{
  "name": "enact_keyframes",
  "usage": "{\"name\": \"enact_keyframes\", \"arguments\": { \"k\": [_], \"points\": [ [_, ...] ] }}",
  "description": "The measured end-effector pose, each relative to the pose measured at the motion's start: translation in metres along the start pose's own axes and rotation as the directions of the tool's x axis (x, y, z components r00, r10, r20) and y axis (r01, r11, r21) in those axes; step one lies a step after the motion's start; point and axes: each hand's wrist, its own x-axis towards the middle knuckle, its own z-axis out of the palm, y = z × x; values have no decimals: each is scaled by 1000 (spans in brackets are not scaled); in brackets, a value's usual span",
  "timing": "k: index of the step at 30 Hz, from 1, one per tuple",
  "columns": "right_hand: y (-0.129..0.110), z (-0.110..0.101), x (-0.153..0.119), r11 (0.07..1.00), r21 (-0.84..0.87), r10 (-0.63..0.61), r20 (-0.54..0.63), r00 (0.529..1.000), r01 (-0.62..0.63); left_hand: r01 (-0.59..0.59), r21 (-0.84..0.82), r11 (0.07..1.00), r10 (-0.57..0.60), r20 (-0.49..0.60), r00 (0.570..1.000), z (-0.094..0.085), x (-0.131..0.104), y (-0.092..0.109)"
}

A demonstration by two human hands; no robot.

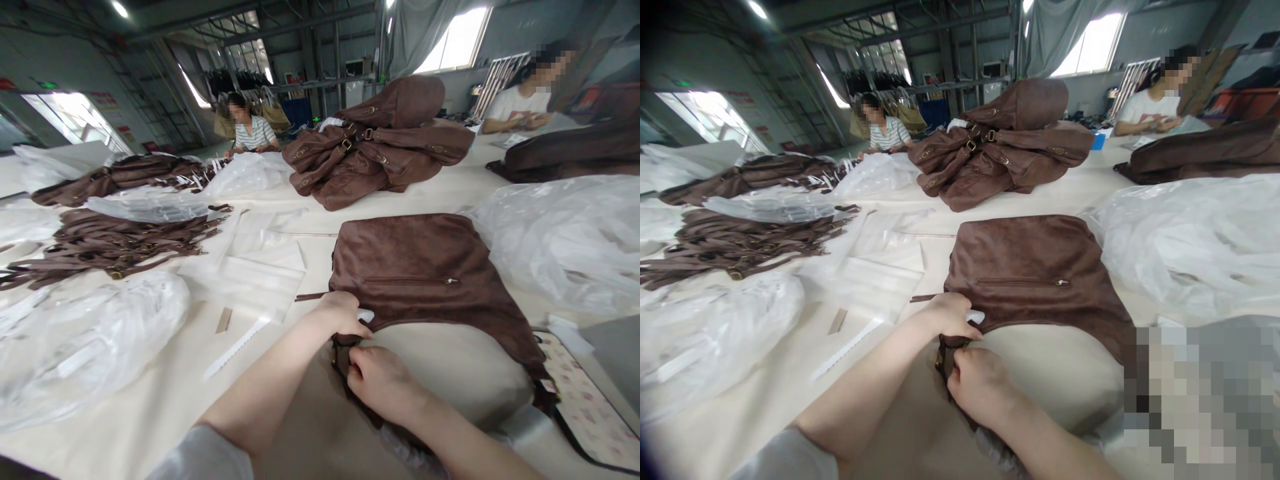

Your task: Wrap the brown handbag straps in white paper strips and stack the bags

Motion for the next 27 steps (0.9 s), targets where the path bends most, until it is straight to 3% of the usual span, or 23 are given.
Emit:
{"name": "enact_keyframes", "arguments": {
  "k": [6,11,15,18,19,21,22,23,24,25,27],
  "points": [
    [3,-4,-1,976,198,-95,22,995,89,10,-39,999,-9,2,1000,1,0,-2],
    [3,-9,0,903,414,-173,112,978,113,20,-61,998,-19,22,1000,0,-2,-3],
    [-1,-14,-7,934,348,-123,98,988,81,-18,-59,998,16,-25,1000,1,-8,0],
    [-1,-21,-15,967,253,-60,78,995,39,-13,-60,998,3,-172,985,-4,-13,0],
    [0,-24,-17,974,223,-53,92,994,31,23,-63,998,-39,-268,963,-7,-15,-3],
    [4,-30,-19,988,151,-45,118,992,27,162,-97,982,-189,-476,859,-15,-16,-14],
    [7,-33,-18,993,115,-46,116,992,32,234,-142,962,-273,-526,805,-19,-17,-21],
    [9,-36,-17,995,88,-50,104,993,41,283,-192,940,-342,-521,782,-21,-16,-30],
    [11,-39,-15,996,75,-57,90,994,50,304,-233,924,-381,-466,798,-23,-16,-40],
    [13,-42,-14,994,88,-67,94,993,58,288,-277,917,-379,-372,848,-24,-14,-49],
    [17,-46,-13,983,180,-78,191,979,44,201,-376,905,-286,-184,941,-20,-9,-63]
  ]
}}
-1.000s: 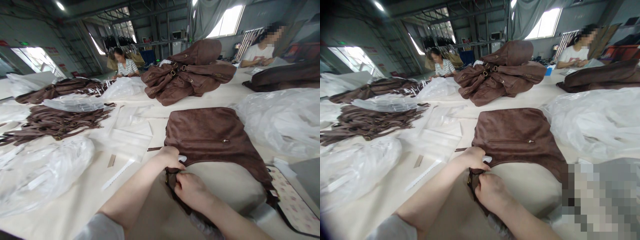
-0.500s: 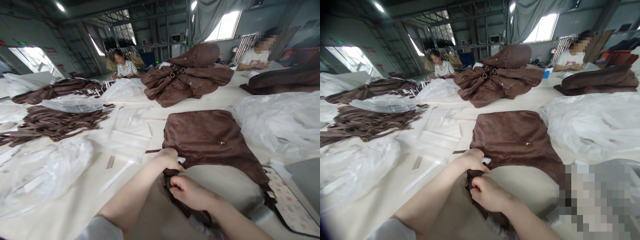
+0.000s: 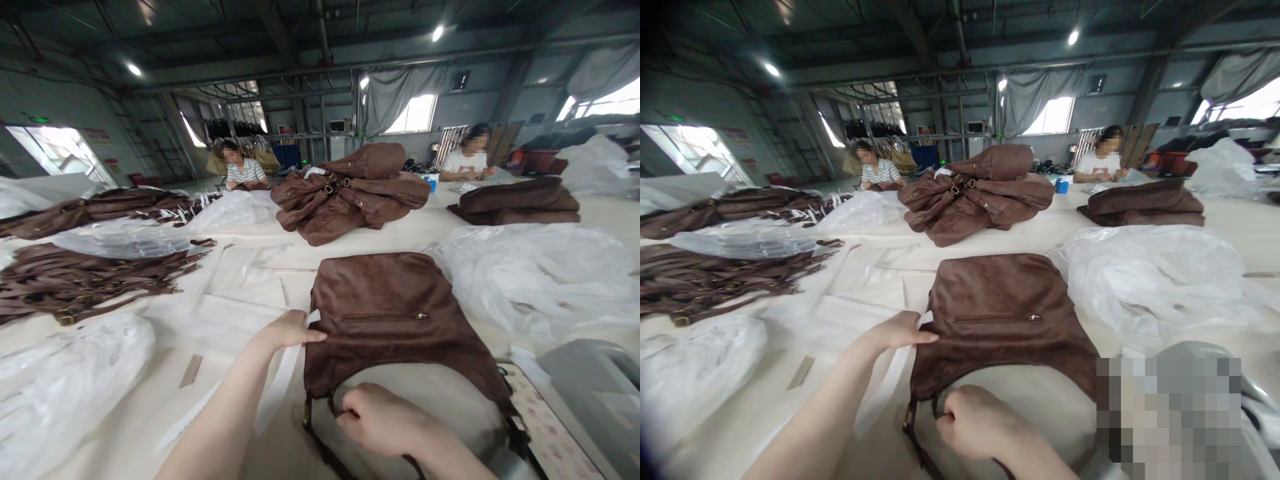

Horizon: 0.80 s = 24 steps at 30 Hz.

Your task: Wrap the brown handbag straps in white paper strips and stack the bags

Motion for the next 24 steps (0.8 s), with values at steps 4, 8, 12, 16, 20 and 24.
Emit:
{"name": "enact_keyframes", "arguments": {
  "k": [4,8,12,16,20,24],
  "points": [
    [4,0,-2,969,247,-37,186,982,-10,-54,-144,988,52,-19,998,16,15,-4],
    [3,8,6,881,473,-32,95,995,-17,-64,-222,973,5,-259,966,24,22,8],
    [-1,13,19,418,906,-18,86,996,-70,-113,-306,945,-19,-398,917,10,13,8],
    [0,8,21,58,993,-83,109,991,-104,-156,-465,872,-16,-345,938,-9,-19,3],
    [1,2,11,106,992,-144,78,986,-63,-104,-719,687,113,-36,993,-36,-83,-4],
    [1,-1,0,170,984,-245,103,964,-62,180,-828,531,307,386,870,-61,-160,-15]
  ]
}}
